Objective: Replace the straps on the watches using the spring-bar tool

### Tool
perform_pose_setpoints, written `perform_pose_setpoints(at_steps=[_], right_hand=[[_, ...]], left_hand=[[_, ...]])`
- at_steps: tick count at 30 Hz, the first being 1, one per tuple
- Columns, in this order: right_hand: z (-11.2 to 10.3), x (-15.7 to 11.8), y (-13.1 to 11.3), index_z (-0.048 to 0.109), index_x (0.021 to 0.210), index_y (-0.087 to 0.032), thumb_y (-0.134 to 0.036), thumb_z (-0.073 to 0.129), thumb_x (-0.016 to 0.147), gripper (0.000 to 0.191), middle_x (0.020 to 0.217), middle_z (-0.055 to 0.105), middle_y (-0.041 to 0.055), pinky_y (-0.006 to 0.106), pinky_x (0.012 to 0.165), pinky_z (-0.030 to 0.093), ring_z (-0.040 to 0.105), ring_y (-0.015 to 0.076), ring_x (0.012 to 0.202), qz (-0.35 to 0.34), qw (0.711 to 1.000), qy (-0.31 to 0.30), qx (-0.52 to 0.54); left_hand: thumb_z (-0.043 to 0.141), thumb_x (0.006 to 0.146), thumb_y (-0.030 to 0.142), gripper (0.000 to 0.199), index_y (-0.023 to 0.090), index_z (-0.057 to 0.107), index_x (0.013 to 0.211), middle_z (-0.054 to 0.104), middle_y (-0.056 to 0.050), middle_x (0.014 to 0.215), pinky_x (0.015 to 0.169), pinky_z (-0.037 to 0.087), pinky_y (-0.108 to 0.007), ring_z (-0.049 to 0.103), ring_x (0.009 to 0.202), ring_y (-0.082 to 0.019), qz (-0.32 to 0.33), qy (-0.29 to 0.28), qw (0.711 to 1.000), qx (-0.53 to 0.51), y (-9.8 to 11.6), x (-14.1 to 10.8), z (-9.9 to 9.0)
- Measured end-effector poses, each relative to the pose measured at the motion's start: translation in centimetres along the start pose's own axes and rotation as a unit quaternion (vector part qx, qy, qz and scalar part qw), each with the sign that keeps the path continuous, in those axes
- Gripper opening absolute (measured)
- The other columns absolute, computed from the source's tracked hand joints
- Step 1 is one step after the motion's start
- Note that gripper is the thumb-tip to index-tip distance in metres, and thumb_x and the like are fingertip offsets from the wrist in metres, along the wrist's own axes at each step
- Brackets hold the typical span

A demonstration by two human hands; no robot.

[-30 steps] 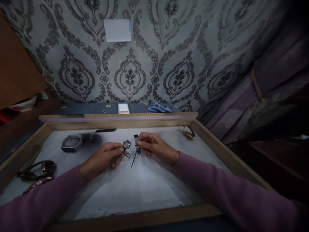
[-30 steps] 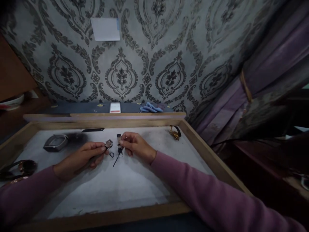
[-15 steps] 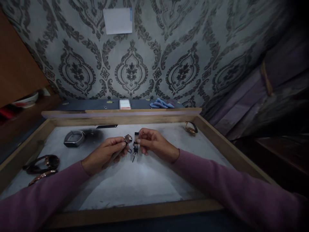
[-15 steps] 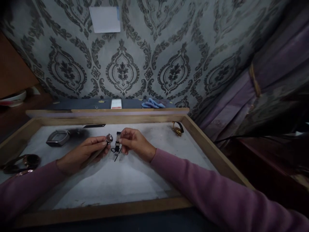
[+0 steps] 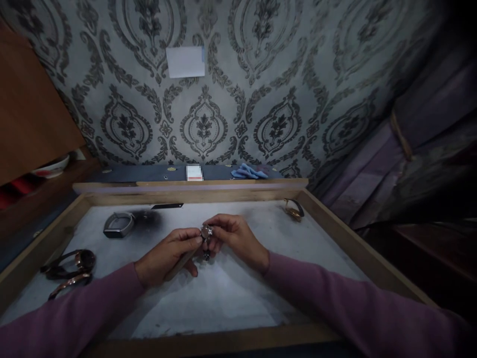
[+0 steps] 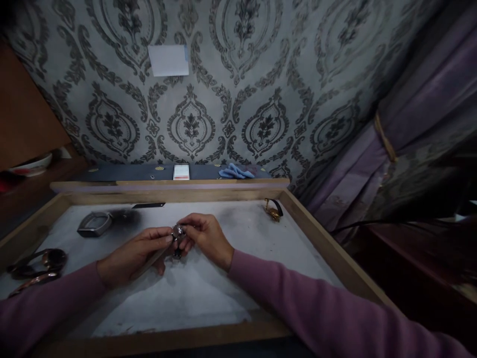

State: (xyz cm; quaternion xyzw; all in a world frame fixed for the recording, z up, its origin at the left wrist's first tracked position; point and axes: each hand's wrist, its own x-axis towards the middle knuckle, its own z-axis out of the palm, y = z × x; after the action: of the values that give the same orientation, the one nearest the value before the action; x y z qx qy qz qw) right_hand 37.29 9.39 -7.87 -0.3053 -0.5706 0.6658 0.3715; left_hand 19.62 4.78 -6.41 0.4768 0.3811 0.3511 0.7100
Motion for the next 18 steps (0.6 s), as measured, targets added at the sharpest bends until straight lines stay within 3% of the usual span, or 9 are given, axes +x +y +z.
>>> perform_pose_setpoints(at_steps=[6,11,18], right_hand=[[0.4,0.1,0.2,0.066,0.082,-0.014,-0.041,0.07,0.074,0.028,0.054,0.065,-0.002,0.021,0.042,0.046,0.059,0.0099,0.042,0.013,0.999,0.014,-0.034],[0.5,0.1,-0.3,0.067,0.083,-0.014,-0.043,0.071,0.072,0.032,0.055,0.065,-0.0005,0.019,0.039,0.04,0.06,0.0115,0.044,0.027,0.998,0.025,-0.048],[0.2,0.2,-0.8,0.071,0.077,-0.013,-0.038,0.074,0.069,0.026,0.045,0.057,-0.0039,0.018,0.036,0.031,0.045,0.0063,0.037,-0.013,0.995,0.072,-0.072]], left_hand=[[0.068,0.08,0.042,0.029,0.014,0.064,0.077,0.059,-0.007,0.081,0.045,0.044,-0.021,0.053,0.068,-0.015,0.028,-0.023,0.999,-0.02,-0.9,0.5,-0.3],[0.073,0.075,0.045,0.034,0.013,0.065,0.072,0.063,-0.007,0.074,0.044,0.039,-0.019,0.053,0.061,-0.013,0.026,-0.006,0.999,-0.033,-0.5,0.6,-0.3],[0.075,0.075,0.041,0.03,0.013,0.068,0.082,0.062,-0.005,0.078,0.045,0.037,-0.017,0.051,0.059,-0.009,0.005,0.043,0.998,-0.052,0.1,0.3,-1.0]])
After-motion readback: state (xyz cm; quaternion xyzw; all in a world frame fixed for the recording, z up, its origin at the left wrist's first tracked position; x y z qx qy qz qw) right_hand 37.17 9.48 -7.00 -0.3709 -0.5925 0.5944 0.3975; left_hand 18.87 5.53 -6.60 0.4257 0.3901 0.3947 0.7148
